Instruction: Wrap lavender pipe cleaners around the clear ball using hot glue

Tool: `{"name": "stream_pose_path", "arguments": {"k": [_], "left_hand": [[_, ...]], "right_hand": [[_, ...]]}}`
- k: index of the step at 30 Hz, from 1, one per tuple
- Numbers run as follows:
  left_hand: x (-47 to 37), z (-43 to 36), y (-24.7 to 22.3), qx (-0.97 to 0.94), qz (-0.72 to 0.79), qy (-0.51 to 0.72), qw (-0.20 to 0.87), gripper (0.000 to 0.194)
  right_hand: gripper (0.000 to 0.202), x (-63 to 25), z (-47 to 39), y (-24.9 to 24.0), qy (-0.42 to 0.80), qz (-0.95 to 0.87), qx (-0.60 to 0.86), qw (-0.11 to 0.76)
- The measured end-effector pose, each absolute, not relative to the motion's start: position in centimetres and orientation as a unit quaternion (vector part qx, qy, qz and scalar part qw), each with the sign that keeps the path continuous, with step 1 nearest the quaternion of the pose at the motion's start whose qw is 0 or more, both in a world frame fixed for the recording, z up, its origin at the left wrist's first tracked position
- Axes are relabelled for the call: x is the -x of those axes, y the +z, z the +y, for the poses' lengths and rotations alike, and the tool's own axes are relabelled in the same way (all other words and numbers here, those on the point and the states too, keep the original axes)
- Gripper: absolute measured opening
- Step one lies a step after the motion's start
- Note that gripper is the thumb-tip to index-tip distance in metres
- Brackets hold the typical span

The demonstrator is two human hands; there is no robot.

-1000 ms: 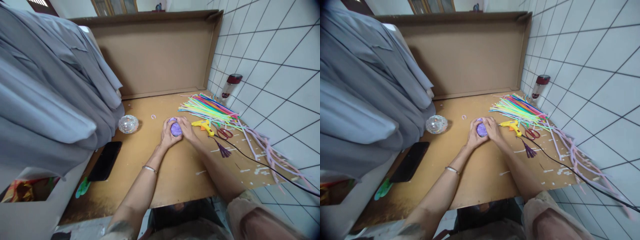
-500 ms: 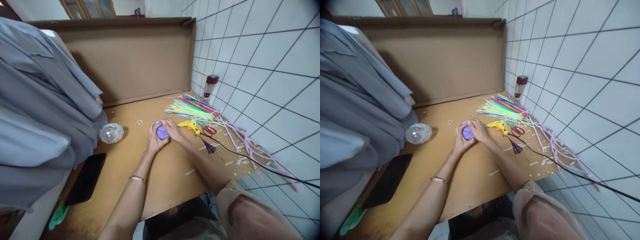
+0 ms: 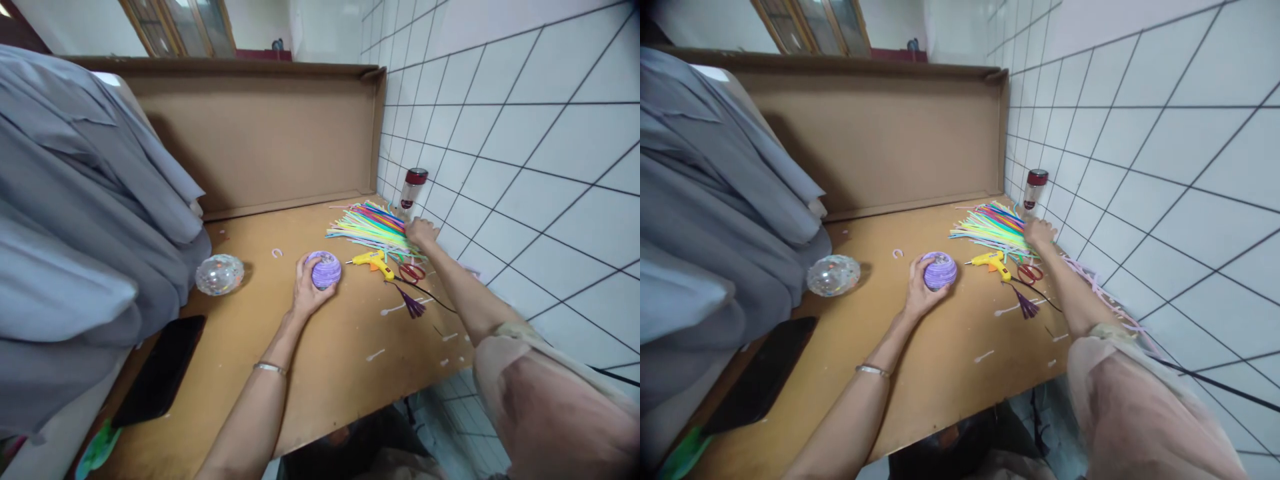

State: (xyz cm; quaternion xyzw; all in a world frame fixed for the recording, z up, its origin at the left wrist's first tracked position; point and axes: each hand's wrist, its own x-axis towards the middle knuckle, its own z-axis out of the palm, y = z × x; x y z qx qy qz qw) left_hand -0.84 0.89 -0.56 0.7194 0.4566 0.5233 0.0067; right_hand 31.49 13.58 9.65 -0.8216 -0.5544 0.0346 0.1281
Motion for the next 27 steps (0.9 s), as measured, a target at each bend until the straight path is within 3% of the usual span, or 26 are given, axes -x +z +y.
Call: {"name": "stream_pose_path", "arguments": {"k": [6,14,27], "left_hand": [[0.8,0.7,-0.4,-0.731,0.455,0.509,0.009,0.071],[0.9,0.8,-0.4,-0.721,0.456,0.522,0.003,0.072],[0.9,1.2,-0.5,-0.725,0.459,0.513,0.012,0.074]], "right_hand": [[0.046,-33.8,14.4,8.1,0.078,-0.574,0.811,0.084],[0.043,-32.4,12.0,7.1,-0.131,-0.68,0.713,0.108],[0.046,-32.9,12.1,7.3,-0.122,-0.732,0.669,0.049]]}}
